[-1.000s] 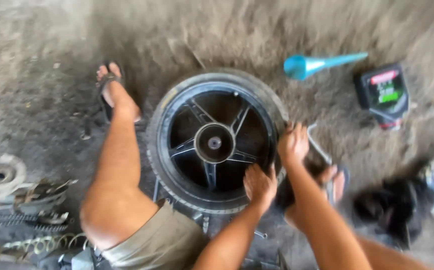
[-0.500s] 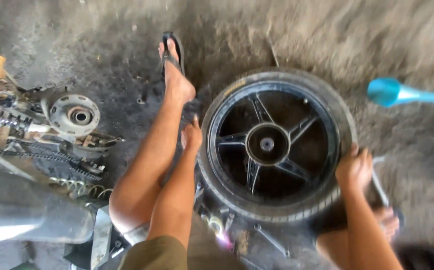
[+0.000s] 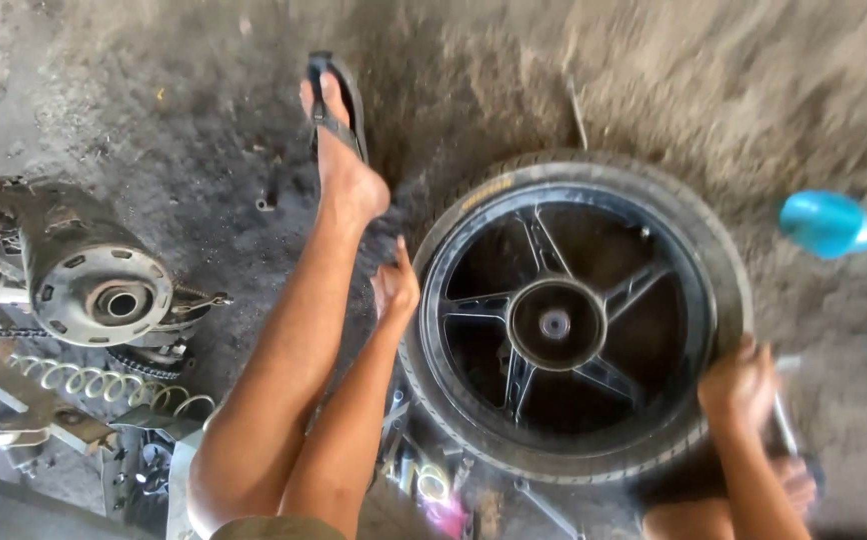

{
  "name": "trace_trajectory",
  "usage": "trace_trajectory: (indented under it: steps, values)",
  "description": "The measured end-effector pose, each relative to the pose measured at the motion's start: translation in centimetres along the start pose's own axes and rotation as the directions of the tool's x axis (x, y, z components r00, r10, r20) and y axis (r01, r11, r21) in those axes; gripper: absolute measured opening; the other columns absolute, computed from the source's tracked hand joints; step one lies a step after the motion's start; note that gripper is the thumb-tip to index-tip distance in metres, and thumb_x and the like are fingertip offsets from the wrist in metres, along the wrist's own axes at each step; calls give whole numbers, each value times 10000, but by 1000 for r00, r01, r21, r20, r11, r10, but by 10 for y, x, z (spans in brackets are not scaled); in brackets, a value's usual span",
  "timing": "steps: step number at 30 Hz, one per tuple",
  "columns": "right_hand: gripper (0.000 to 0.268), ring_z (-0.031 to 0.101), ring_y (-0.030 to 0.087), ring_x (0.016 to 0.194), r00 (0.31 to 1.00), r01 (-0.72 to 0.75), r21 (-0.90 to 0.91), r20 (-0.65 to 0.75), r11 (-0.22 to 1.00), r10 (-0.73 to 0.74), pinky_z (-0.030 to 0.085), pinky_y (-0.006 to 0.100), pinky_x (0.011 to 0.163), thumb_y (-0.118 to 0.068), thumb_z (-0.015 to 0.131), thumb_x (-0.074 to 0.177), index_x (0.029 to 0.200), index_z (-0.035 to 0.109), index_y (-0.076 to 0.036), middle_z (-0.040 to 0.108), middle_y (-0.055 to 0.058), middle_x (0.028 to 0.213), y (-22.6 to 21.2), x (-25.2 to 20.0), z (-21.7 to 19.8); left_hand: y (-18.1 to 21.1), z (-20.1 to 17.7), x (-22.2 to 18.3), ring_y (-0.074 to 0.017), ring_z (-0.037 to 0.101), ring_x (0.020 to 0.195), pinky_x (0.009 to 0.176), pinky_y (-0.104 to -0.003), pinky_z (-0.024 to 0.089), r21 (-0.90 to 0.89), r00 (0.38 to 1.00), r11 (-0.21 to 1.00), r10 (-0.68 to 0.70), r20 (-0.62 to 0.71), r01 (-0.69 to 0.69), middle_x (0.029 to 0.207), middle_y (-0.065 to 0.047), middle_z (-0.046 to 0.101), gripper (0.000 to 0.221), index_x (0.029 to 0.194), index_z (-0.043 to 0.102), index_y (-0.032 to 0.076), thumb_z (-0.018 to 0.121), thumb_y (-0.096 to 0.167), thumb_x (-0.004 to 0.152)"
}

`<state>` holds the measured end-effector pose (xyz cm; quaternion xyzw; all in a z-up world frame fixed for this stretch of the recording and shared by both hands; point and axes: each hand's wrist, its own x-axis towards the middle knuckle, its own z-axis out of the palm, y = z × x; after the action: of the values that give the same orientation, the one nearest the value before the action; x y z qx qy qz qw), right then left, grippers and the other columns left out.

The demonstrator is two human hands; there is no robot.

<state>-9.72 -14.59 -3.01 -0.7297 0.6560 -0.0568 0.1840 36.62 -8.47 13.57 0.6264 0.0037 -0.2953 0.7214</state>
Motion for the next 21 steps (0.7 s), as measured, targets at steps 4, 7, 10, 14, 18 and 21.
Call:
trace_trajectory:
  steps: [4, 7, 10, 14, 18, 21]
  values:
    - [280, 530, 366, 570, 996, 68, -80, -48, 994, -72, 442, 426, 542, -108, 366, 1021, 858, 523, 55, 555, 227, 694, 20, -1, 16, -4, -9, -2, -245, 145, 1315, 983, -534, 129, -42, 998, 997, -62, -10, 61, 1452, 20, 185, 847, 1333, 194, 307, 481, 576, 583]
    - [120, 585, 218, 615, 700, 280, -741, -277, 610, -658, 491, 294, 597, -94, 570, 880, 897, 627, 11, 627, 128, 735, 60, 17, 35, -126, -58, -18, -238, 419, 1161, 963, -418, 301, 560, 993, 823, -119, 12, 92, 1193, -95, 477, 476, 1075, 486, 137, 298, 486, 811]
    - [192, 611, 179, 626, 451, 262, -901, -202, 345, -870, 484, 263, 546, -109, 621, 836, 1000, 620, -10, 643, 111, 803, 117, 57, 86, -46, -5, -34, -245, 339, 1208, 1026, -398, 211, 698, 995, 709, -37, -97, 95, 1233, -114, 372, 447, 1117, 413, 117, 208, 468, 932]
    - [629, 581, 392, 921, 999, 7, 35, 42, 999, -9, 441, 438, 780, -419, 195, 1052, 946, 634, 19, 628, 254, 911, -8, 38, -7, 78, 64, -112, -133, -25, 1361, 1127, -273, -6, 379, 962, 894, -163, -220, 238, 1483, 26, -16, 566, 1409, 80, 145, 190, 396, 914]
    - [576, 614, 366, 818, 992, -123, -6, 19, 992, 123, 459, 440, 685, -425, 322, 1014, 777, 662, -24, 641, 203, 754, -4, 40, 3, -1, 25, -15, -186, 128, 1361, 1083, -463, 30, 81, 943, 965, -221, -248, 248, 1476, 64, 100, 757, 1377, 224, 306, 511, 618, 750]
    - [544, 641, 317, 701, 995, -35, -100, -94, 994, 26, 483, 395, 598, -349, 358, 1031, 679, 633, -38, 628, 189, 660, -12, 44, 7, -12, 23, 0, -189, 201, 1325, 1046, -413, 195, 175, 997, 984, 53, -51, -43, 1455, 11, 176, 792, 1364, 207, 201, 450, 568, 705]
